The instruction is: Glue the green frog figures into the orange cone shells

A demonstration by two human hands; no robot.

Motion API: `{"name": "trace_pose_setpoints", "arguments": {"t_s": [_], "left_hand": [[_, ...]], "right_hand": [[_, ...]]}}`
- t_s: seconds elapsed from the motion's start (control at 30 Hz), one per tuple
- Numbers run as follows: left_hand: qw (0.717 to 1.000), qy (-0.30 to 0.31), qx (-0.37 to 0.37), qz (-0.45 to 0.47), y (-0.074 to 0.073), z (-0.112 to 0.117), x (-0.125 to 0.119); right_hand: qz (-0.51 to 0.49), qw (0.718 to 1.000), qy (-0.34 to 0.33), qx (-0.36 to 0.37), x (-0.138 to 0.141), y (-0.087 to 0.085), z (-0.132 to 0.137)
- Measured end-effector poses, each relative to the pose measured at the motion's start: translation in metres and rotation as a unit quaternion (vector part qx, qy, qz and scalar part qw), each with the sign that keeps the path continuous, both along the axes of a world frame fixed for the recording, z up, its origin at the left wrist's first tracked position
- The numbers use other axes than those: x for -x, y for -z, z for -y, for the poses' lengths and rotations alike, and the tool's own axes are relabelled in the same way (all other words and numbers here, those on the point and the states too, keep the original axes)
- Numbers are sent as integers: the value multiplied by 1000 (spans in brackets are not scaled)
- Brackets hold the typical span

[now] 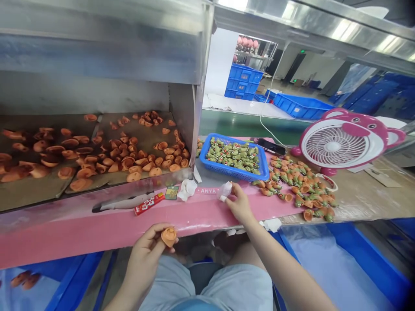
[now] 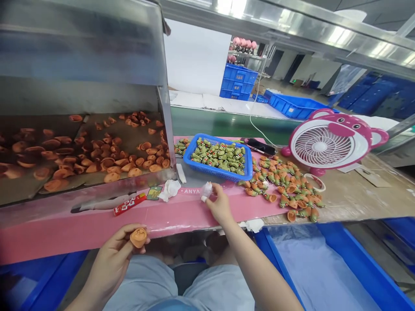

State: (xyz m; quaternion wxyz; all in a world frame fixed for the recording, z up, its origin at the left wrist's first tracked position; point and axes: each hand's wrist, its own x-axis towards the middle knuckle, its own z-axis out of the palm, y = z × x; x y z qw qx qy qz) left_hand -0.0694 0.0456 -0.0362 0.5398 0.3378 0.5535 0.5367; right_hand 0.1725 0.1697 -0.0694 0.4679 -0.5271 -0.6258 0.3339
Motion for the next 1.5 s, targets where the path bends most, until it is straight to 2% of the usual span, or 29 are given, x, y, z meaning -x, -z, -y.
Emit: {"name": "trace_pose_setpoints", "arguments": {"t_s": [0.43,0.53,0.8,0.93,1.03,1.17,1.3,1.4,1.5], "left_hand": [[997,-74,-13,8,-1,4,26],[997,-76,-13,12,-2,3,25],[997,-75,-18,1,-16,-5,5],[997,-83,-8,-8,-20,-7,2],[997,-80,-1,-11,-18,-7,4],[996,-83,17,-16,-12,-6,10],[995,-85,38,-22,-8,-11,16],[997,-73,35,-19,-10,-14,14],[997,-64,34,-25,-14,-15,5]], "right_hand": [[-17,999,49,6,-51,-4,-9],[-19,999,35,14,-44,-5,-7],[3,1000,-25,11,7,-5,-18],[24,1000,-21,5,14,1,-27],[51,998,-25,-7,12,0,-24],[120,991,-23,-52,-2,-19,-7],[204,973,35,-102,-28,-49,-10],[275,952,70,-114,-39,-68,-46],[362,925,53,-108,-33,-76,-99]]}}
